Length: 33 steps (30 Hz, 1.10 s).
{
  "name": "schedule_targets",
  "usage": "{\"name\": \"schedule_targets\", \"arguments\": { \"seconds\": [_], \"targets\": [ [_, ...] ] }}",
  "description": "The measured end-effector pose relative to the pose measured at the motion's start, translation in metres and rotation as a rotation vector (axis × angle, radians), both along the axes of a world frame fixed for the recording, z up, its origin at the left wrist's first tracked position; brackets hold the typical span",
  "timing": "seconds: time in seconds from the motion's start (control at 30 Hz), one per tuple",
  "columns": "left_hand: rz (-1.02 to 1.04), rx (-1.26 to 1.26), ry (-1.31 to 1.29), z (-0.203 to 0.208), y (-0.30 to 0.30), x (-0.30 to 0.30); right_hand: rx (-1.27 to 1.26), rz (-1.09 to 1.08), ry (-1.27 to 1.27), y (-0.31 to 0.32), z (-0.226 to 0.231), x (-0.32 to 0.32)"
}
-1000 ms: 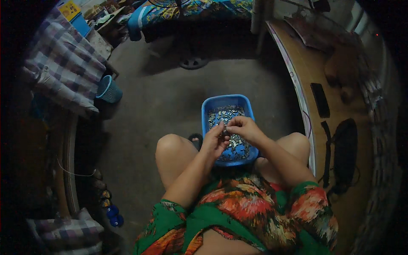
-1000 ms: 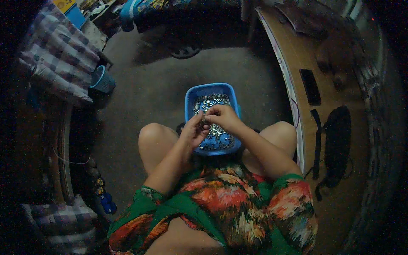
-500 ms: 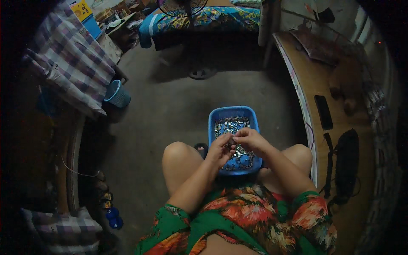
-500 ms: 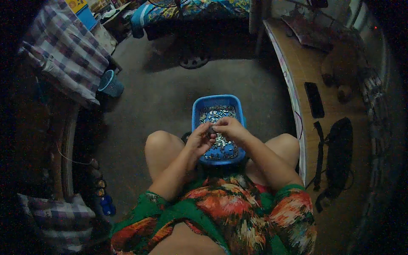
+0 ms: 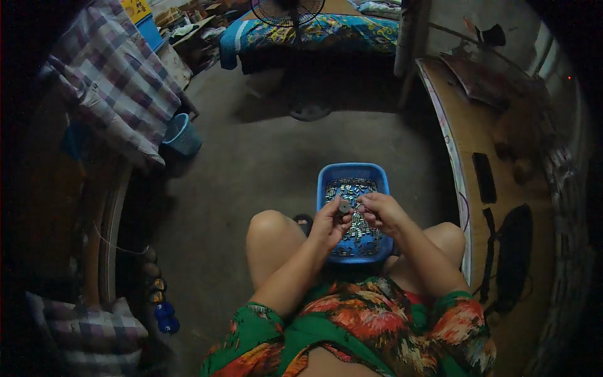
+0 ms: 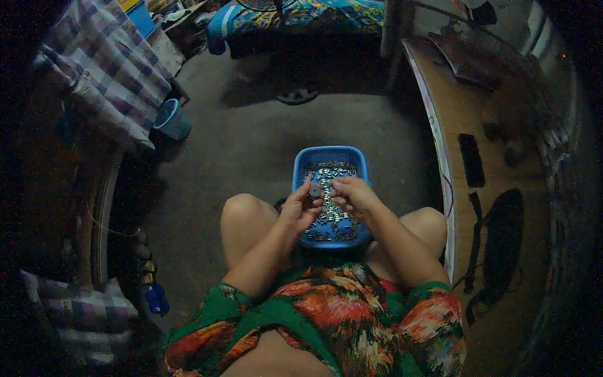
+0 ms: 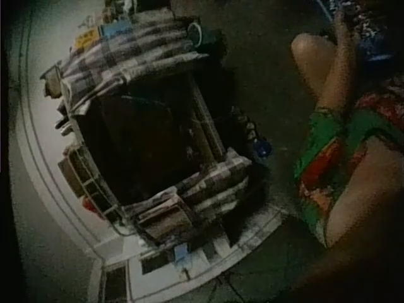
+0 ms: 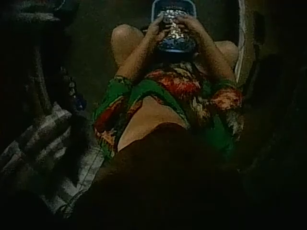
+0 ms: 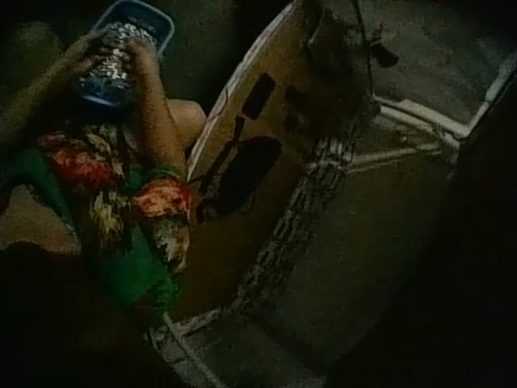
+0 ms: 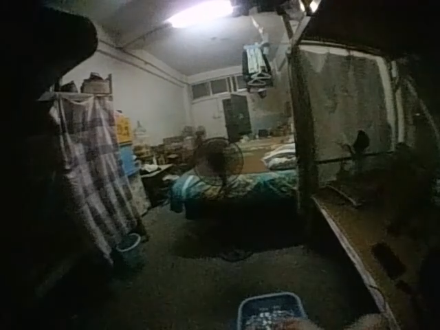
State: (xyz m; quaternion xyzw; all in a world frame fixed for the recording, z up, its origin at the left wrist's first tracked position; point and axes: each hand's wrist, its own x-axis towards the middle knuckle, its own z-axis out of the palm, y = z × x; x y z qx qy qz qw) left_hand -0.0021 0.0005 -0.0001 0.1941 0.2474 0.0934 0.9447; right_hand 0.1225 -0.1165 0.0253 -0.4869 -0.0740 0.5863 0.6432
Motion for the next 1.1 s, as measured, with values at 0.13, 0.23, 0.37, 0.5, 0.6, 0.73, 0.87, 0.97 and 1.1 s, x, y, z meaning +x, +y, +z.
{"name": "schedule_targets", "arguments": {
  "seconds": [0.13,0.23,0.37,0.5,0.6,0.73,0.87,0.97,1.1],
  "targets": [
    [-0.015,0.028,0.007,-0.003,0.001,0.001,-0.054,0.036,-0.101,0.002,0.0,-0.003],
    [-0.008,0.047,0.022,-0.003,0.0,0.001,-0.132,0.058,-0.148,0.003,0.005,-0.006],
    [-0.018,0.072,0.039,-0.003,-0.001,0.001,-0.044,0.009,-0.086,0.0,0.005,-0.004],
    [-0.03,0.07,0.03,-0.003,-0.001,0.001,-0.054,-0.031,-0.179,0.001,0.009,-0.005],
    [-0.031,0.088,0.044,-0.003,-0.002,0.002,-0.005,-0.075,-0.182,0.001,0.012,-0.008],
    [-0.063,0.1,0.036,-0.002,-0.003,0.001,-0.017,-0.012,-0.215,0.001,0.004,-0.005],
    [-0.09,0.115,-0.002,-0.004,-0.006,0.0,-0.042,0.024,-0.531,0.0,0.009,-0.012],
    [-0.07,0.103,0.063,0.003,-0.01,0.001,0.046,-0.008,-0.558,0.001,0.004,-0.015],
    [-0.11,0.12,0.047,-0.004,-0.007,-0.001,0.032,0.045,-0.609,0.003,0.006,-0.018]
  ]
}}
